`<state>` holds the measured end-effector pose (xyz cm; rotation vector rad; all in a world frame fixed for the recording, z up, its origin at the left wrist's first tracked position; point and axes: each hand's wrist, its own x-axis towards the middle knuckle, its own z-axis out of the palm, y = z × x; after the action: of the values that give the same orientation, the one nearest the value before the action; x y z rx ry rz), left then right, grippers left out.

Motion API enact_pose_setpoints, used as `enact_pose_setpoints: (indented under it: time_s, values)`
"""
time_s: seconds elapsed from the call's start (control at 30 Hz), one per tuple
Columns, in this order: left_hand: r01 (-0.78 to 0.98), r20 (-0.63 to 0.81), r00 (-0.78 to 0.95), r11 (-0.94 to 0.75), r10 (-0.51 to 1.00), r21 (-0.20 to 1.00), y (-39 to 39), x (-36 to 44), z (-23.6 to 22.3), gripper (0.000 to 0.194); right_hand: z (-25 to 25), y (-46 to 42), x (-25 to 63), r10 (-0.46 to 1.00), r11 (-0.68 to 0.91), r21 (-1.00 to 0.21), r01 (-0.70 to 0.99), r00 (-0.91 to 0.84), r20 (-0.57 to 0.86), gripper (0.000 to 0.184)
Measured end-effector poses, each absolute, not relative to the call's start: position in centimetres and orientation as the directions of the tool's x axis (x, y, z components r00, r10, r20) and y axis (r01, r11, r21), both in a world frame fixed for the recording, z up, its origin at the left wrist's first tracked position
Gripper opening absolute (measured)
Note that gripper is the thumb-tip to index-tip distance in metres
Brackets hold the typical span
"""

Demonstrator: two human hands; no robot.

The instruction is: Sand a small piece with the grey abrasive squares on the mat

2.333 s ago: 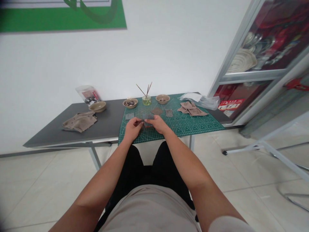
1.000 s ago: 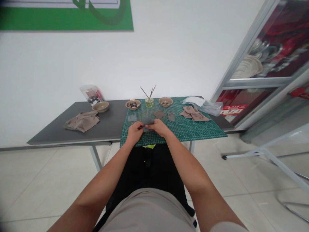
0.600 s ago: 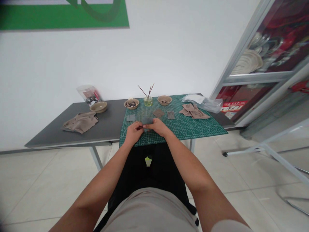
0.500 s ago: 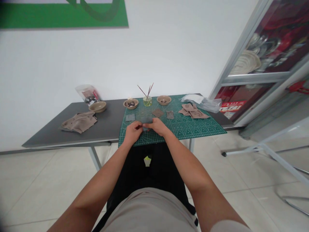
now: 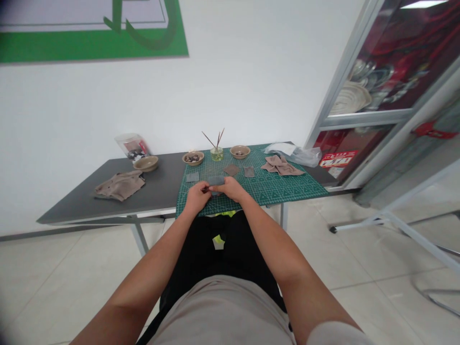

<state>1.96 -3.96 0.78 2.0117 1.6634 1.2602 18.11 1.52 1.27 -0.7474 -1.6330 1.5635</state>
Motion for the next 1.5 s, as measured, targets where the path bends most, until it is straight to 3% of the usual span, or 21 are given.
enact_pose_setpoints:
  time_s: [0.23,0.57,1.0,1.5]
  values:
    - [0.612,0.489,-0.012,-0.38,0.872,0.694,-3.8,1.69,0.8,0.008,1.49,1.29,18.12,0.847,-0.022,-0.985,-0.171,-0.526,0.072,0.043]
    - [0.479,0.417,-0.132,-0.31,0.899,0.821,-4.26,1.88,0.72,0.01,1.03,1.61,18.18,0.867,-0.092,-0.968,-0.234,-0.497,0.038,0.041]
    - [0.507,0.407,-0.059,-0.324,0.911,0.799,-4.22,1.7,0.55,0.012,1.12,1.37,18.23,0.878,-0.076,-0.974,-0.212,-0.477,0.035,0.032]
    - [0.534,0.395,-0.09,-0.291,0.914,0.794,-3.98,1.65,0.73,0.008,0.75,1.93,17.89,0.884,-0.074,-0.975,-0.211,-0.466,0.034,0.031]
